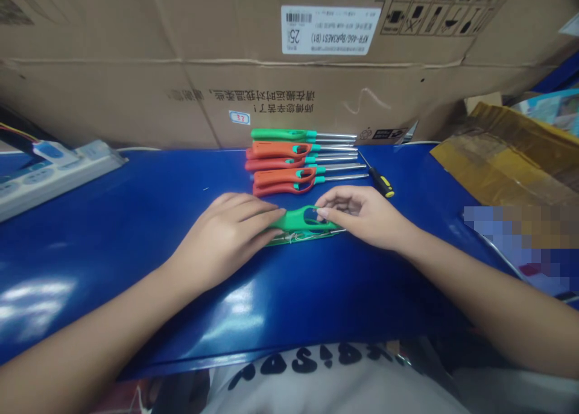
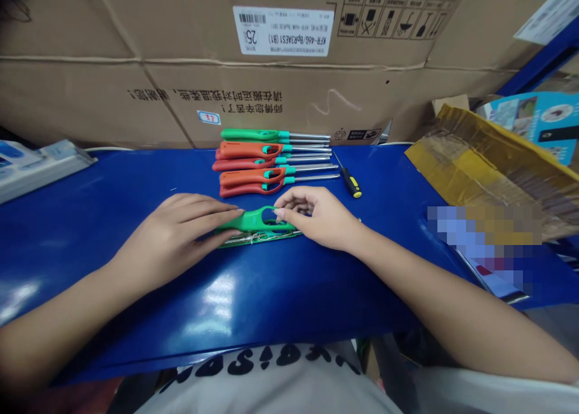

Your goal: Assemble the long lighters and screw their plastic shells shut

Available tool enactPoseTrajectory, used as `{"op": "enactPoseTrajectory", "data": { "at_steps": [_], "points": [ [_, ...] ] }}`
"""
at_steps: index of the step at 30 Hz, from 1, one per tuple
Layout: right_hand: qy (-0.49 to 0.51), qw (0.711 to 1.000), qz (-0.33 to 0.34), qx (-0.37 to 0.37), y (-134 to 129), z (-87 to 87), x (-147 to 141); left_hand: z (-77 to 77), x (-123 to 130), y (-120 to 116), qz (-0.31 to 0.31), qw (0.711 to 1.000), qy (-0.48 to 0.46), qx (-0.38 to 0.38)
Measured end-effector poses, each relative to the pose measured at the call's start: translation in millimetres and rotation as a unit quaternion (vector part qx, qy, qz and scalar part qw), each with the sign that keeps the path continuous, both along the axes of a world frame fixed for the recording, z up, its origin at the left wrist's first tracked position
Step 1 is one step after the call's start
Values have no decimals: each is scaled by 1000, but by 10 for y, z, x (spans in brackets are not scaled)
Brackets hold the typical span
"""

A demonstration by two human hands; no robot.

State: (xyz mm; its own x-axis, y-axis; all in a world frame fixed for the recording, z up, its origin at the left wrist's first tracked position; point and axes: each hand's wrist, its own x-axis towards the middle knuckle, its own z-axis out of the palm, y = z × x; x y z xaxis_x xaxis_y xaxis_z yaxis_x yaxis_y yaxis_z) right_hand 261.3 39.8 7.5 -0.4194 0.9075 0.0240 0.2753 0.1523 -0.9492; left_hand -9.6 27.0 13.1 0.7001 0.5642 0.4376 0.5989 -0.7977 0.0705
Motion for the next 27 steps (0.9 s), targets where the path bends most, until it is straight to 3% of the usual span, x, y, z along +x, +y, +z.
{"op": "enactPoseTrajectory", "data": {
  "at_steps": [2,4,7,11,17,27],
  "points": [
    [-19,999,11,25,0,-7,6,7,-6,3,-7,1000,9,-9],
    [-72,992,30,103,5,-24,27,10,-10,13,-13,1000,11,-19],
    [-162,959,62,223,17,-61,61,10,-16,32,-24,999,17,-41],
    [-242,919,93,297,28,-94,90,0,-23,49,-39,996,38,-66],
    [-313,877,121,343,16,-89,93,-20,-23,61,-50,993,54,-95],
    [-340,860,129,356,-3,-89,82,-21,-11,43,-43,991,68,-107]
  ]
}}
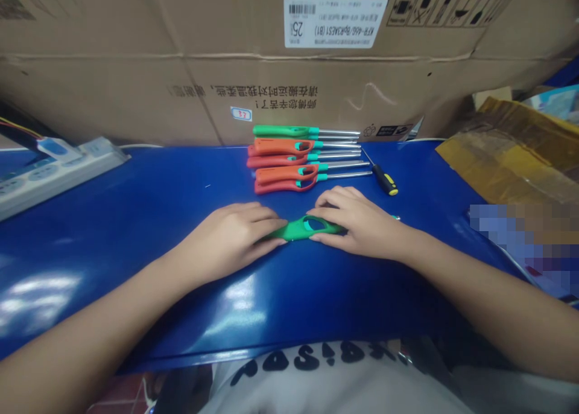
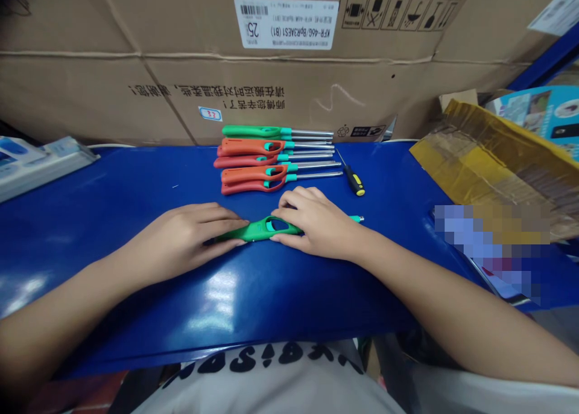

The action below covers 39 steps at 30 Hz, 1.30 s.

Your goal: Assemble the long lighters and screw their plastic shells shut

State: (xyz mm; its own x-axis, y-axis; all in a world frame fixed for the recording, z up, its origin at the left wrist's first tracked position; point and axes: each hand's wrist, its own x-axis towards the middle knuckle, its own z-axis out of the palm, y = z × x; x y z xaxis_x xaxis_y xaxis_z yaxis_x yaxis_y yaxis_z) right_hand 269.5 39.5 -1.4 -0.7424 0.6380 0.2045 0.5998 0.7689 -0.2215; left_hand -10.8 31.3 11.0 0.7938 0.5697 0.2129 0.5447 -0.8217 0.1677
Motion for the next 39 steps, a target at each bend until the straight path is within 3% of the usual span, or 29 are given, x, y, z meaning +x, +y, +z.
{"op": "enactPoseTrajectory", "data": {
  "at_steps": [11,19,28,39],
  "points": [
    [-36,998,-1,47,-32,-5,-20,-59,19,-26,20,1000,6,22],
    [-80,987,27,136,-45,19,-52,-78,112,-152,24,991,55,119],
    [-65,982,56,171,20,70,16,-163,38,-8,63,992,-107,29],
    [-55,983,52,165,2,109,37,-141,58,-33,35,989,-137,35]
  ]
}}
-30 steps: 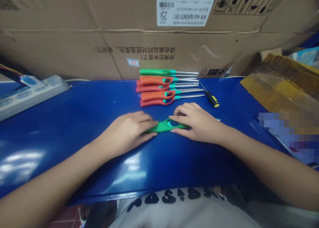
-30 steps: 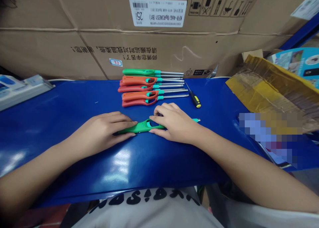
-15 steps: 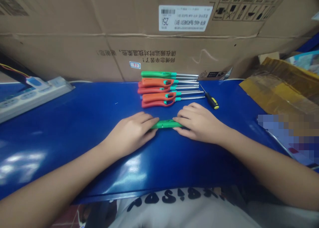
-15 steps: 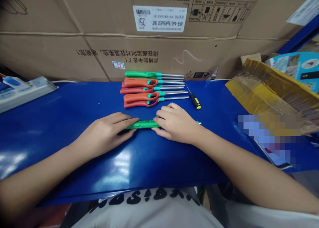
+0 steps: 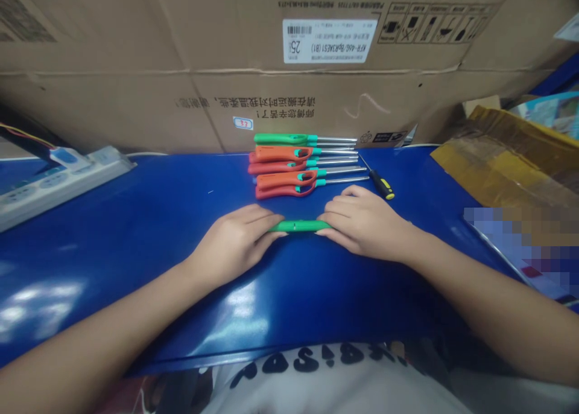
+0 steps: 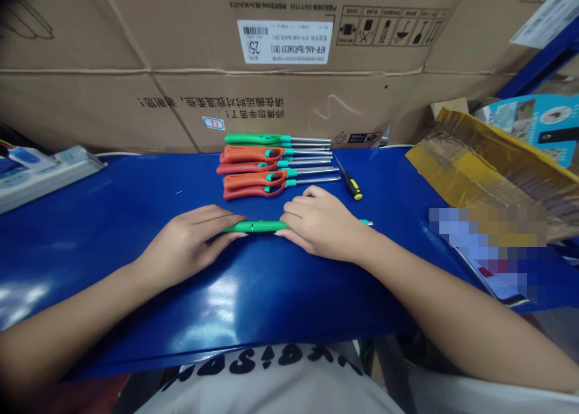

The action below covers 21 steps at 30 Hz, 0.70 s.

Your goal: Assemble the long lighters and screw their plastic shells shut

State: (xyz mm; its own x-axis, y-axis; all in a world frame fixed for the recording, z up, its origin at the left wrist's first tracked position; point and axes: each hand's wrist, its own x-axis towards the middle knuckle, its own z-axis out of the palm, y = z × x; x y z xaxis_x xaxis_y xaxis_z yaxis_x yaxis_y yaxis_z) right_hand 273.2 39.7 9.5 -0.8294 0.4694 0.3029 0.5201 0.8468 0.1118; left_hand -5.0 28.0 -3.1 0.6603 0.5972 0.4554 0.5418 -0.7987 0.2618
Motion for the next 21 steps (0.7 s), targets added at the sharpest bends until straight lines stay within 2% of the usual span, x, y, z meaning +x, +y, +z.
{"op": "enactPoseTrajectory", "data": {
  "at_steps": [6,13,21],
  "points": [
    [52,998,-22,-42,15,15,16,-10,3,20,15,1000,16,-19],
    [75,995,-36,-51,-15,-39,-28,-36,71,3,-20,997,-13,-67],
    [113,989,-24,-90,-66,-39,-98,-76,93,-49,-40,995,-42,-76]
  ]
}}
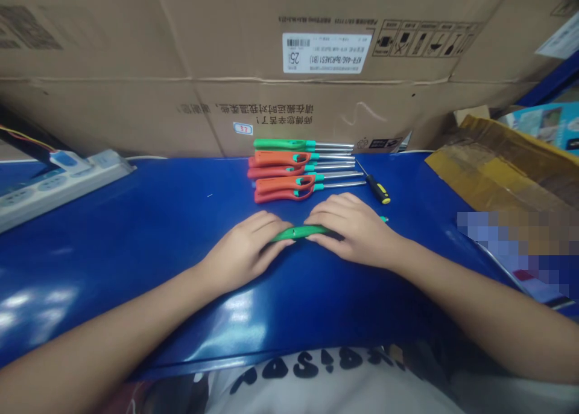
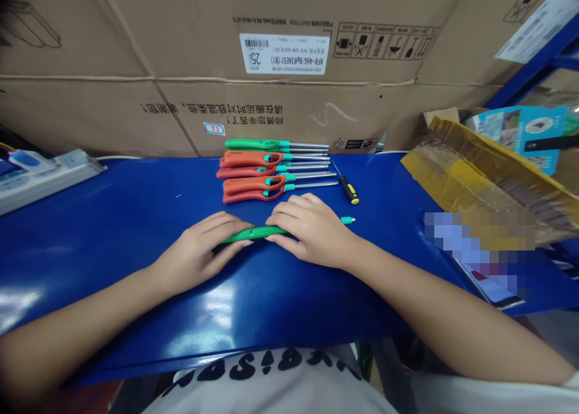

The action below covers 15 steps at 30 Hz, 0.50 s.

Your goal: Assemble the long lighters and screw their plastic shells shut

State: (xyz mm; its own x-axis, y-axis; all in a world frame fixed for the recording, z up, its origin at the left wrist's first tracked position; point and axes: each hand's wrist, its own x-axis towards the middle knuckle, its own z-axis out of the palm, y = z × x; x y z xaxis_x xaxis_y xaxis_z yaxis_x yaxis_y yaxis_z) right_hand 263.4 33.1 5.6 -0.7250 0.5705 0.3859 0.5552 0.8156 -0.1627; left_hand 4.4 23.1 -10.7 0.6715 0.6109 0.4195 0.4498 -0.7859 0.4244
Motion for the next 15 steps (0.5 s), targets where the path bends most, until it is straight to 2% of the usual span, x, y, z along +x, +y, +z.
{"op": "enactPoseTrajectory", "data": {
  "at_steps": [4,7,11,15],
  "points": [
    [15,1000,5,20,-49,-28,-39,13,39,-26,-8,1000,-19,-20],
    [24,999,-15,23,-76,-38,-76,23,53,-21,-5,999,-29,-30],
    [35,997,-36,-55,-47,-14,-73,9,39,2,26,997,-32,-66],
    [39,985,-88,-144,5,41,-3,-12,0,29,55,998,-23,-32]
  ]
}}
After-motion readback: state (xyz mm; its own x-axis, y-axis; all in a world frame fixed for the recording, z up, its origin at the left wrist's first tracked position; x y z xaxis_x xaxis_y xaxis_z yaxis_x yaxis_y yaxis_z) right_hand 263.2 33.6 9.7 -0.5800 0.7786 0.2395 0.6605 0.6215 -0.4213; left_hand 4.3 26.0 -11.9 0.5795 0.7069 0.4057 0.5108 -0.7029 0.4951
